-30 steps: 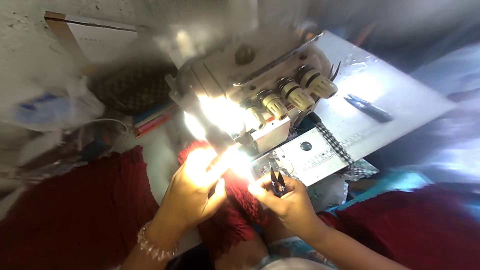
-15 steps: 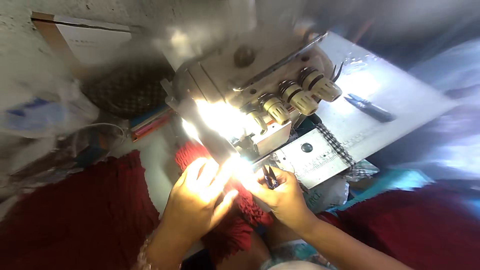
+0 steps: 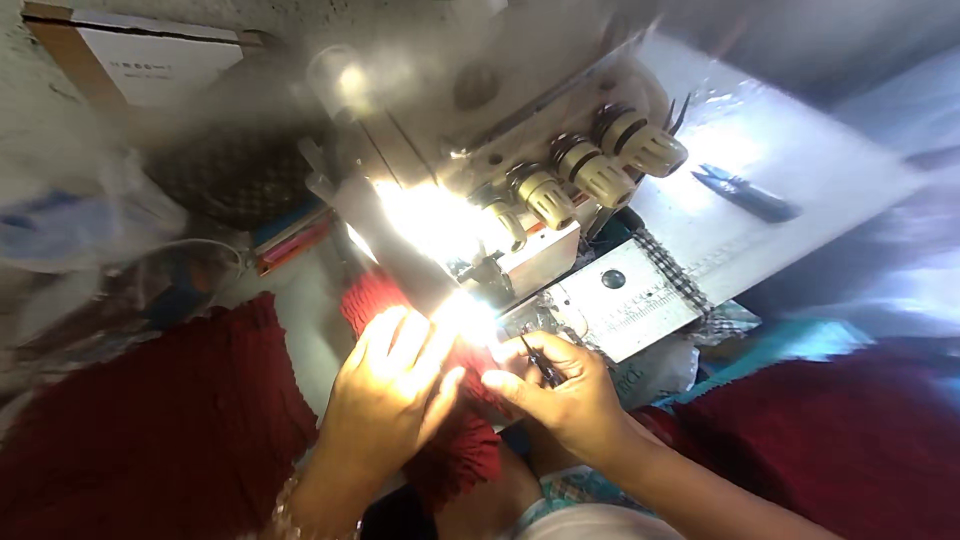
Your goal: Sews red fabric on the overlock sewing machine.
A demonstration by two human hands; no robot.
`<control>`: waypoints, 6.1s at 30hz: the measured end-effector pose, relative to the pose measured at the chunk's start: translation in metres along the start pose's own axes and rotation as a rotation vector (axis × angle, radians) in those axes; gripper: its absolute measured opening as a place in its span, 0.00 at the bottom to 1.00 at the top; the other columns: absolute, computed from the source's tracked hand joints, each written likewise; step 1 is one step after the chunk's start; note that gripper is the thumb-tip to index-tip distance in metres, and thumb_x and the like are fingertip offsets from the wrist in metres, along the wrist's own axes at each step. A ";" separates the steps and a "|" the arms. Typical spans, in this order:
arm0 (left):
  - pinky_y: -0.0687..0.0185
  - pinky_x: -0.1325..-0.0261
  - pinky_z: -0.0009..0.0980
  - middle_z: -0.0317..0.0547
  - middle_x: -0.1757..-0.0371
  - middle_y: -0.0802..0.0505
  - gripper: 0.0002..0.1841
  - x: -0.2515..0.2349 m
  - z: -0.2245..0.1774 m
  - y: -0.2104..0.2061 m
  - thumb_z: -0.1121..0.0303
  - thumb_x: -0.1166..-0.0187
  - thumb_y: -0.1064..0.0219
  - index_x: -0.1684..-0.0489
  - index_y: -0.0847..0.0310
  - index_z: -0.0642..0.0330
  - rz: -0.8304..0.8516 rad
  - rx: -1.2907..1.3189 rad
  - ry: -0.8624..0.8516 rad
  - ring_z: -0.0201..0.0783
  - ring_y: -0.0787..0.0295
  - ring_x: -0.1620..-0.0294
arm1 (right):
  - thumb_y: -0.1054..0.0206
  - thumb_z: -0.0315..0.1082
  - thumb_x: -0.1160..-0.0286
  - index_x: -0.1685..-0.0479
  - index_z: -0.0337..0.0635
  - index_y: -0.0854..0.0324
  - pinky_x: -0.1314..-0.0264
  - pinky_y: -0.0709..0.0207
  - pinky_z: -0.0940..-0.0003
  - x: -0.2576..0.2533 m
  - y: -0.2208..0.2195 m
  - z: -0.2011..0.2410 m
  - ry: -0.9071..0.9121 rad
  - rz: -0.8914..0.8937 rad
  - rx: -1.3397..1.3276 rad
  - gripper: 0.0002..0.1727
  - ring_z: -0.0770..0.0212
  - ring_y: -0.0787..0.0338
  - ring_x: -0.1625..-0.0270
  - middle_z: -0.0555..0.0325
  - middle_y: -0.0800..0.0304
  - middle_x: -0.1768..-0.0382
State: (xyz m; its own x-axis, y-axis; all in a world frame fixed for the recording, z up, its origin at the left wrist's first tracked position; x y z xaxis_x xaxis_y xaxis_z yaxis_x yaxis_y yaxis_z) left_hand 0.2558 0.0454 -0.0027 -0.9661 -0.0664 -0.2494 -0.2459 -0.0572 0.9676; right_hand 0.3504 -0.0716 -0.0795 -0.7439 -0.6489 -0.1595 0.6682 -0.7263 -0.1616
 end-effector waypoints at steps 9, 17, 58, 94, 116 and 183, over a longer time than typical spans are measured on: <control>0.21 0.31 0.43 0.51 0.35 0.07 0.24 0.000 0.000 0.000 0.51 0.14 0.49 0.34 0.10 0.49 -0.012 0.010 0.002 0.52 0.13 0.31 | 0.25 0.33 0.31 0.71 0.41 0.13 0.63 0.24 0.91 0.007 0.003 0.013 0.040 0.019 0.014 0.07 0.84 0.16 0.65 0.67 0.09 0.67; 0.21 0.31 0.42 0.50 0.35 0.07 0.24 0.000 0.001 0.000 0.51 0.13 0.49 0.33 0.10 0.48 -0.013 0.010 0.001 0.51 0.13 0.32 | 0.20 0.27 0.39 0.64 0.46 0.16 0.74 0.29 0.91 0.005 0.000 -0.011 -0.211 -0.043 -0.175 0.09 0.85 0.22 0.76 0.73 0.11 0.72; 0.26 0.24 0.56 0.50 0.33 0.07 0.24 0.009 -0.013 -0.001 0.50 0.10 0.52 0.36 0.08 0.46 -0.122 0.031 0.218 0.57 0.16 0.25 | 0.29 0.37 0.25 0.68 0.46 0.13 0.74 0.35 0.95 0.002 -0.003 0.002 -0.069 0.055 0.012 0.07 0.91 0.28 0.76 0.77 0.19 0.77; 0.45 0.35 0.39 0.25 0.63 0.08 0.12 0.059 -0.045 -0.010 0.51 0.33 0.26 0.64 0.09 0.46 -0.471 0.452 0.699 0.23 0.21 0.52 | 0.28 0.19 0.41 0.54 0.41 0.13 0.80 0.35 0.91 0.030 -0.008 -0.021 -0.497 0.087 -0.273 0.15 0.86 0.30 0.82 0.75 0.13 0.72; 0.44 0.38 0.40 0.29 0.63 0.07 0.03 0.069 -0.060 0.000 0.63 0.26 0.28 0.64 0.08 0.46 -0.579 0.346 0.616 0.28 0.20 0.53 | 0.26 0.30 0.31 0.60 0.42 0.06 0.66 0.21 0.90 0.041 0.007 0.008 -0.244 0.122 -0.058 0.06 0.83 0.14 0.67 0.69 0.05 0.61; 0.23 0.32 0.44 0.44 0.28 0.10 0.23 0.001 -0.004 0.002 0.59 0.15 0.50 0.31 0.11 0.46 -0.076 -0.017 0.069 0.53 0.17 0.26 | 0.41 0.33 0.13 0.58 0.43 0.09 0.78 0.33 0.91 -0.011 0.012 -0.004 -0.179 0.037 -0.023 0.13 0.87 0.28 0.80 0.77 0.16 0.76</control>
State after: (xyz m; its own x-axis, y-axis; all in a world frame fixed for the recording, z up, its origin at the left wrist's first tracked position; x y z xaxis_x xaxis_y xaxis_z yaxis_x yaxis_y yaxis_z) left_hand 0.2545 0.0410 -0.0017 -0.9368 -0.1298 -0.3250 -0.3166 -0.0818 0.9450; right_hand 0.3665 -0.0725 -0.0836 -0.7071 -0.7070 0.0101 0.6940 -0.6967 -0.1816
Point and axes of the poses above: each hand's wrist, its own x-axis away from the middle knuckle, its own y-axis out of the back of the hand, z = x × y, the point moved 9 cm from there along -x, towards the middle knuckle
